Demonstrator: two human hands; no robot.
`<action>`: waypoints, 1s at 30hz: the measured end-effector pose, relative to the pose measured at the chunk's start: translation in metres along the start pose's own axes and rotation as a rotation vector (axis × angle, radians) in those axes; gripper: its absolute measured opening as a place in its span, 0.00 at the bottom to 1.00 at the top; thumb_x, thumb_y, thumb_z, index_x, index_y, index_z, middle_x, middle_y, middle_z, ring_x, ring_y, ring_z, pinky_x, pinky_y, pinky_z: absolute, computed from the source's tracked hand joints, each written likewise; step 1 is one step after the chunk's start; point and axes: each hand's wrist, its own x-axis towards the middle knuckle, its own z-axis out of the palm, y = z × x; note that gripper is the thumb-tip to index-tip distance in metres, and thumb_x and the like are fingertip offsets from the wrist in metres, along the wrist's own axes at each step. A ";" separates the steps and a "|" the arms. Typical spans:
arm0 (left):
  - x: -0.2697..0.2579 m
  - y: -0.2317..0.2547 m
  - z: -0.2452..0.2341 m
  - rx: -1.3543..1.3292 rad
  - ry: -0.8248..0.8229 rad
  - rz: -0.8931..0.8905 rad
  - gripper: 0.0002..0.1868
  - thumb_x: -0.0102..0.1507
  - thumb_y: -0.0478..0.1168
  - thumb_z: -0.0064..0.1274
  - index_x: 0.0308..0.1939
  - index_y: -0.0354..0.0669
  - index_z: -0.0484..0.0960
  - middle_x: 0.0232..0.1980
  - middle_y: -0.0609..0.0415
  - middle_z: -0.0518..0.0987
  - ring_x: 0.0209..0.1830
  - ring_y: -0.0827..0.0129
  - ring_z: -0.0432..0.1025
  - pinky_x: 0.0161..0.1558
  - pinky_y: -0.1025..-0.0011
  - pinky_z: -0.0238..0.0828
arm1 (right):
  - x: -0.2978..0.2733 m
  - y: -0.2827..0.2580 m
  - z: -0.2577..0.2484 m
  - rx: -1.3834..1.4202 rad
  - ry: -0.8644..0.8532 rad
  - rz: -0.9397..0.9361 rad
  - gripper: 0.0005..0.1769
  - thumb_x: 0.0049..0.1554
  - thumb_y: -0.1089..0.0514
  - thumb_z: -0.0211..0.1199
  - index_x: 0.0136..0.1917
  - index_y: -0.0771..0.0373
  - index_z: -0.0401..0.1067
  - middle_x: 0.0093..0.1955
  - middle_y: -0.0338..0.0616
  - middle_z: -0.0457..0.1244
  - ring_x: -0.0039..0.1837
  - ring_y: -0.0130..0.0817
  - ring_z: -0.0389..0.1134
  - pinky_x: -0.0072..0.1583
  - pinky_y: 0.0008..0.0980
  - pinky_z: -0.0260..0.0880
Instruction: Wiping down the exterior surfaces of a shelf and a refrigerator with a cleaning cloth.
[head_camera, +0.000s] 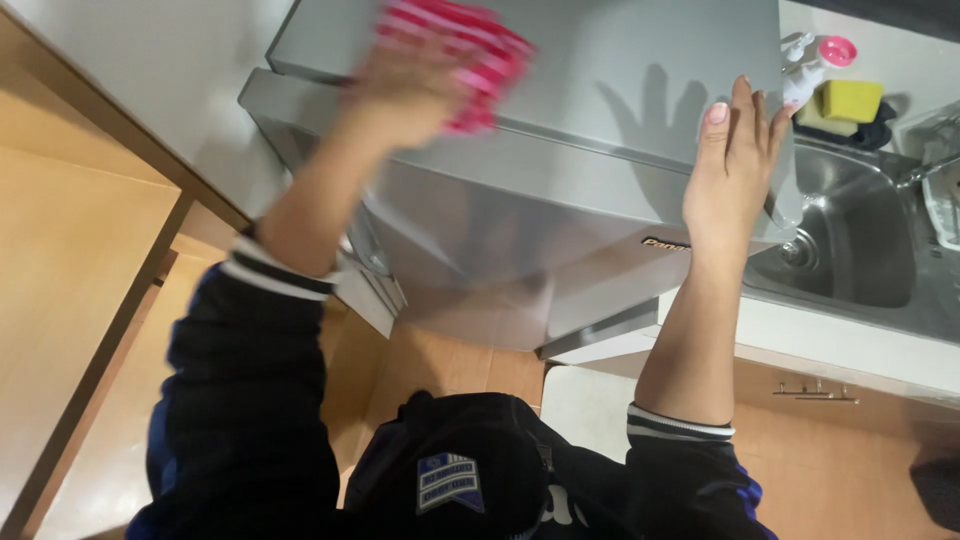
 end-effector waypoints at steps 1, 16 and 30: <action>-0.013 -0.025 0.005 0.010 -0.104 -0.151 0.19 0.72 0.45 0.40 0.66 0.51 0.72 0.74 0.40 0.58 0.68 0.34 0.55 0.59 0.36 0.56 | 0.000 -0.001 0.000 -0.025 -0.009 -0.019 0.42 0.69 0.32 0.32 0.80 0.65 0.57 0.80 0.67 0.49 0.81 0.61 0.32 0.75 0.60 0.36; -0.053 0.108 -0.039 -0.286 -0.173 -0.311 0.34 0.69 0.63 0.04 0.81 0.72 0.37 0.86 0.55 0.34 0.83 0.49 0.23 0.77 0.47 0.11 | 0.003 0.003 0.005 -0.213 -0.207 -0.149 0.30 0.72 0.41 0.51 0.74 0.67 0.68 0.74 0.61 0.60 0.76 0.65 0.51 0.68 0.58 0.54; -0.082 -0.026 0.028 -0.227 0.096 -0.793 0.33 0.71 0.60 0.17 0.80 0.66 0.54 0.84 0.49 0.48 0.82 0.40 0.39 0.75 0.43 0.26 | 0.002 0.013 0.012 -0.248 -0.184 -0.201 0.31 0.73 0.41 0.49 0.73 0.69 0.69 0.72 0.65 0.61 0.74 0.73 0.52 0.68 0.61 0.52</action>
